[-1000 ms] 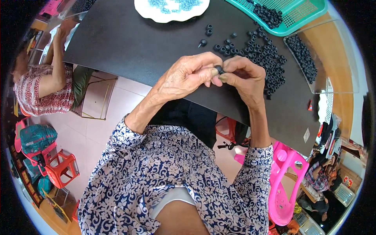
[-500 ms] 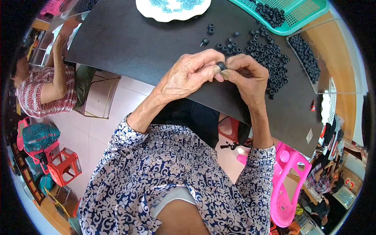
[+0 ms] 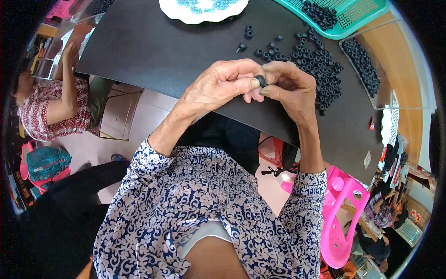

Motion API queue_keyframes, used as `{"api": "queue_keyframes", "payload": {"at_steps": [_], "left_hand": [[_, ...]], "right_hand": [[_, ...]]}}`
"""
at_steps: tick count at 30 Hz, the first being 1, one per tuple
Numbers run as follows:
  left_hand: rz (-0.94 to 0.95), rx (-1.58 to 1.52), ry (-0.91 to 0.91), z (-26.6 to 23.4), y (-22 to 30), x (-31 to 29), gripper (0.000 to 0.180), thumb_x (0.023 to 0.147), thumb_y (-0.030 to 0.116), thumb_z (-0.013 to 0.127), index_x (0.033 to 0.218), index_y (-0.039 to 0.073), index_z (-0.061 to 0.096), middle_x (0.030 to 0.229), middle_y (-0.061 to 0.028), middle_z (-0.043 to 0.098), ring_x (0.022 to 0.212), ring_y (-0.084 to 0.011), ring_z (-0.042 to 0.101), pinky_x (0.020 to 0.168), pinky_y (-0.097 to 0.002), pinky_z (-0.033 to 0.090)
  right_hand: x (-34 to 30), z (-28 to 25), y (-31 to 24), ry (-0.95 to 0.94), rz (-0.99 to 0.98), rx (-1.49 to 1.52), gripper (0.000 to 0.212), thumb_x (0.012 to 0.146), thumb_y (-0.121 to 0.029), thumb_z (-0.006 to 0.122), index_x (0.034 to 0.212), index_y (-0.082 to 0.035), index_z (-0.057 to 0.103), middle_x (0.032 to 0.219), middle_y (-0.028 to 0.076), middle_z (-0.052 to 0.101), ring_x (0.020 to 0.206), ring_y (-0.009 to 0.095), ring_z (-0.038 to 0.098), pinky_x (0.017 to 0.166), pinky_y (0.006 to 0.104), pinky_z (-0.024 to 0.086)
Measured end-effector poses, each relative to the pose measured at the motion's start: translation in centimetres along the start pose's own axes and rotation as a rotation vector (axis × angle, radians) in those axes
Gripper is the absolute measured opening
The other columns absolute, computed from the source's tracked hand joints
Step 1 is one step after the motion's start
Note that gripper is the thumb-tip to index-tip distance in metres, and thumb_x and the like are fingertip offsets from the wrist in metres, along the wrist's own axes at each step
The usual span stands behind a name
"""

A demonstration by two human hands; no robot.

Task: Manual assembly of black rubber grommets with blue beads or pins.

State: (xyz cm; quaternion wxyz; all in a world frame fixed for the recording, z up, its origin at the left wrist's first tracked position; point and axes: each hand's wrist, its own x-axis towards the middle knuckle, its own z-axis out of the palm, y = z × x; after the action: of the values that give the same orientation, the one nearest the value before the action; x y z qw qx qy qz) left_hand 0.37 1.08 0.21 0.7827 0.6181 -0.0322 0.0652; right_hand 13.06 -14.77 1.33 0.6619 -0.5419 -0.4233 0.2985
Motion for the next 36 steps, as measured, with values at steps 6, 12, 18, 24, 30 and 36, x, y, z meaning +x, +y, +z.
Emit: {"api": "queue_keyframes", "payload": {"at_steps": [6, 12, 18, 24, 30, 36], "left_hand": [[-0.016, -0.041, -0.032, -0.4, -0.3, 0.2, 0.026, 0.097, 0.023, 0.055, 0.107, 0.000, 0.063, 0.082, -0.0046, 0.065, 0.080, -0.0118, 0.063, 0.070, -0.0232, 0.049], [-0.049, 0.006, -0.036, -0.1, -0.3, 0.4, 0.029, 0.098, 0.026, 0.052, 0.104, 0.000, 0.063, 0.076, -0.0030, 0.061, 0.077, -0.0123, 0.063, 0.069, -0.0241, 0.049], [-0.024, 0.067, 0.001, 0.4, 0.1, 0.4, 0.030, 0.099, 0.026, 0.049, 0.102, 0.000, 0.063, 0.074, -0.0030, 0.059, 0.075, -0.0127, 0.062, 0.070, -0.0258, 0.049], [-0.023, 0.153, 0.014, 0.0, -0.4, 0.2, 0.030, 0.099, 0.025, 0.048, 0.103, 0.000, 0.063, 0.074, -0.0039, 0.061, 0.072, -0.0113, 0.060, 0.069, -0.0262, 0.049], [-0.043, 0.163, -0.029, -0.3, -0.4, -0.1, 0.031, 0.099, 0.026, 0.047, 0.103, 0.000, 0.064, 0.078, -0.0061, 0.067, 0.069, -0.0106, 0.057, 0.067, -0.0269, 0.048], [-0.056, 0.116, -0.050, -0.2, -0.1, 0.0, 0.032, 0.100, 0.024, 0.047, 0.110, -0.002, 0.060, 0.083, -0.0079, 0.066, 0.074, -0.0118, 0.059, 0.070, -0.0264, 0.049]], "right_hand": [[0.2, -0.4, 0.0, -0.069, -0.023, -0.183, 0.037, 0.070, 0.008, 0.076, 0.106, 0.002, 0.068, 0.081, 0.001, 0.058, 0.073, 0.008, 0.054, 0.063, 0.0207, 0.043], [0.1, -0.2, -0.4, -0.042, -0.034, -0.302, 0.033, 0.068, 0.002, 0.079, 0.099, 0.000, 0.069, 0.074, -0.003, 0.056, 0.068, 0.004, 0.050, 0.059, 0.0186, 0.037], [0.4, -0.5, -0.2, -0.054, -0.069, -0.391, 0.029, 0.069, 0.000, 0.080, 0.096, -0.002, 0.069, 0.074, -0.004, 0.056, 0.068, 0.003, 0.049, 0.058, 0.0173, 0.037], [0.3, 0.0, 0.3, -0.036, -0.042, -0.383, 0.024, 0.071, 0.001, 0.079, 0.093, -0.001, 0.068, 0.075, -0.003, 0.059, 0.069, 0.003, 0.051, 0.059, 0.0175, 0.039], [0.1, 0.0, 0.6, -0.064, -0.023, -0.322, 0.019, 0.074, 0.003, 0.076, 0.089, 0.000, 0.066, 0.080, 0.000, 0.063, 0.070, 0.004, 0.054, 0.061, 0.0183, 0.041], [0.2, -0.1, 1.1, -0.048, -0.033, -0.320, 0.021, 0.074, 0.004, 0.076, 0.092, 0.002, 0.065, 0.078, 0.000, 0.062, 0.070, 0.004, 0.055, 0.060, 0.0192, 0.042]]}}
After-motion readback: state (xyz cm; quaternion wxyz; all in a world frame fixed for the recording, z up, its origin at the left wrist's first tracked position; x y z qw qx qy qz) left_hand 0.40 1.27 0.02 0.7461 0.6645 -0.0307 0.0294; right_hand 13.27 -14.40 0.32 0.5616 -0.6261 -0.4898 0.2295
